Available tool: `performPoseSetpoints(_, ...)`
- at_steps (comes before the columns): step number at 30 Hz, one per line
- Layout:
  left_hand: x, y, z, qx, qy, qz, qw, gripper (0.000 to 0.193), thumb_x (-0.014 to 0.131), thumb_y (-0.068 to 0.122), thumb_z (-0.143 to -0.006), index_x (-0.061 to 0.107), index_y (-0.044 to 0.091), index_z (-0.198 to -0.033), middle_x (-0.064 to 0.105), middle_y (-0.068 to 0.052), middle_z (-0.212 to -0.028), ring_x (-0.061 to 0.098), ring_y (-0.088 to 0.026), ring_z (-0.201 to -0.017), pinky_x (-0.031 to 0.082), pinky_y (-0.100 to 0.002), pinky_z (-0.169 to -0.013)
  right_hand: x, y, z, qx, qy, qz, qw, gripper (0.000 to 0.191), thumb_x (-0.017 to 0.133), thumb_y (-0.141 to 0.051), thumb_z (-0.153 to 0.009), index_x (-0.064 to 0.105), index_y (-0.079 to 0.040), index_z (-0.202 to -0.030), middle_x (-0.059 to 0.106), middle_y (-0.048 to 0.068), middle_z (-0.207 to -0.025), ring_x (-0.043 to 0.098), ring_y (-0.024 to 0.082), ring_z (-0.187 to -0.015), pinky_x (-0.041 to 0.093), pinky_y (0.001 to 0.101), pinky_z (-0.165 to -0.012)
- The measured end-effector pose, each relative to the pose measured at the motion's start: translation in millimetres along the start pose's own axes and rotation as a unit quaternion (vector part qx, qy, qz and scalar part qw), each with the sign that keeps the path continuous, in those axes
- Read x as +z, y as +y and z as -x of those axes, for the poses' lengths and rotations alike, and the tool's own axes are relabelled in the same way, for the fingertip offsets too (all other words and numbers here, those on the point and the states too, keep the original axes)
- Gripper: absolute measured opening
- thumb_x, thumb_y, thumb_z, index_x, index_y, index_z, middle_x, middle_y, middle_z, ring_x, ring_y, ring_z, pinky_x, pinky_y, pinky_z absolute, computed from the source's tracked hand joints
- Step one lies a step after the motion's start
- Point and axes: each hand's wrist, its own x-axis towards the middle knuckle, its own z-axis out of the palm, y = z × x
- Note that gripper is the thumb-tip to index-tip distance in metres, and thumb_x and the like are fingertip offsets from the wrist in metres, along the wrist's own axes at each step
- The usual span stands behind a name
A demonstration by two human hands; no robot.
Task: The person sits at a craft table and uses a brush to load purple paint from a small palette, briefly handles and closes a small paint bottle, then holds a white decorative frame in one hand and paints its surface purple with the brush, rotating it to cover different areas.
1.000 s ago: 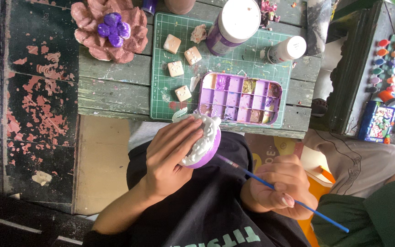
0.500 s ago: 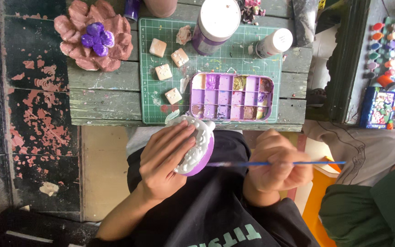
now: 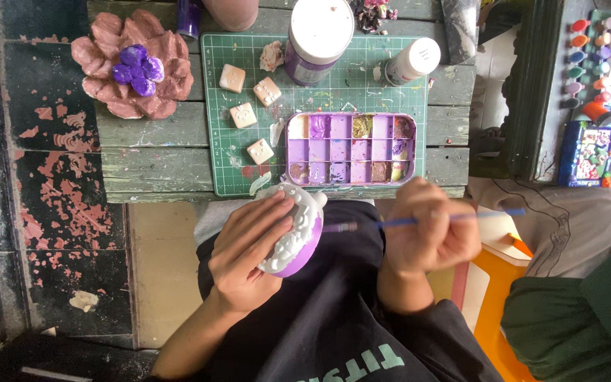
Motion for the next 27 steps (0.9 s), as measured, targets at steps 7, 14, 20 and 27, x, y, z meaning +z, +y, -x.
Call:
performPoseSetpoints(7, 1.3, 2.3, 0.2, -0.013, -0.002, 0.004, 1.0, 0.03, 0.078, -0.002, -0.085, 0.071, -0.005, -0.115, 0.073, -0.021, -0.121, 0.07, -0.036, -0.124, 0.056, -0.049, -0.108, 9.8, -27.3, 8.7, -0.073, -0.158, 0.003, 0.985, 0.024, 0.055, -0.016, -0.107, 0.045, -0.002, -0.089, 0.054, 0.006, -0.056, 0.055, 0.017, -0.046, 0.046, 0.034, -0.046)
performPoseSetpoints(14, 0.3, 1.8, 1.3, -0.019, -0.001, 0.014, 1.0, 0.029, 0.076, -0.003, -0.086, 0.071, -0.006, -0.114, 0.073, -0.021, -0.121, 0.07, -0.037, -0.124, 0.056, -0.05, -0.108, 6.8, -20.1, 1.2, -0.014, -0.1, 0.06, 0.993, 0.035, 0.057, -0.019, -0.109, 0.05, -0.002, -0.079, 0.056, 0.014, -0.061, 0.05, 0.018, -0.048, 0.04, 0.0319, -0.047)
performPoseSetpoints(20, -0.6, 1.5, 1.1, -0.019, 0.0, 0.021, 1.0, 0.028, 0.076, -0.002, -0.087, 0.071, -0.006, -0.114, 0.073, -0.022, -0.121, 0.07, -0.037, -0.124, 0.057, -0.049, -0.106, -7.0, 6.2, 6.8, 0.006, -0.025, 0.013, 1.0, 0.028, 0.057, -0.016, -0.11, 0.048, 0.001, -0.091, 0.048, 0.008, -0.064, 0.049, 0.017, -0.049, 0.035, 0.0302, -0.046)
performPoseSetpoints(27, 1.1, 1.3, -1.7, -0.014, 0.0, 0.007, 1.0, 0.029, 0.075, -0.002, -0.087, 0.071, -0.007, -0.115, 0.073, -0.021, -0.121, 0.07, -0.037, -0.124, 0.057, -0.049, -0.106, 1.4, -15.1, 11.0, -0.082, -0.084, -0.014, 0.993, 0.022, 0.055, -0.021, -0.107, 0.045, -0.007, -0.094, 0.046, 0.0, -0.059, 0.054, 0.014, -0.048, 0.041, 0.0319, -0.046)
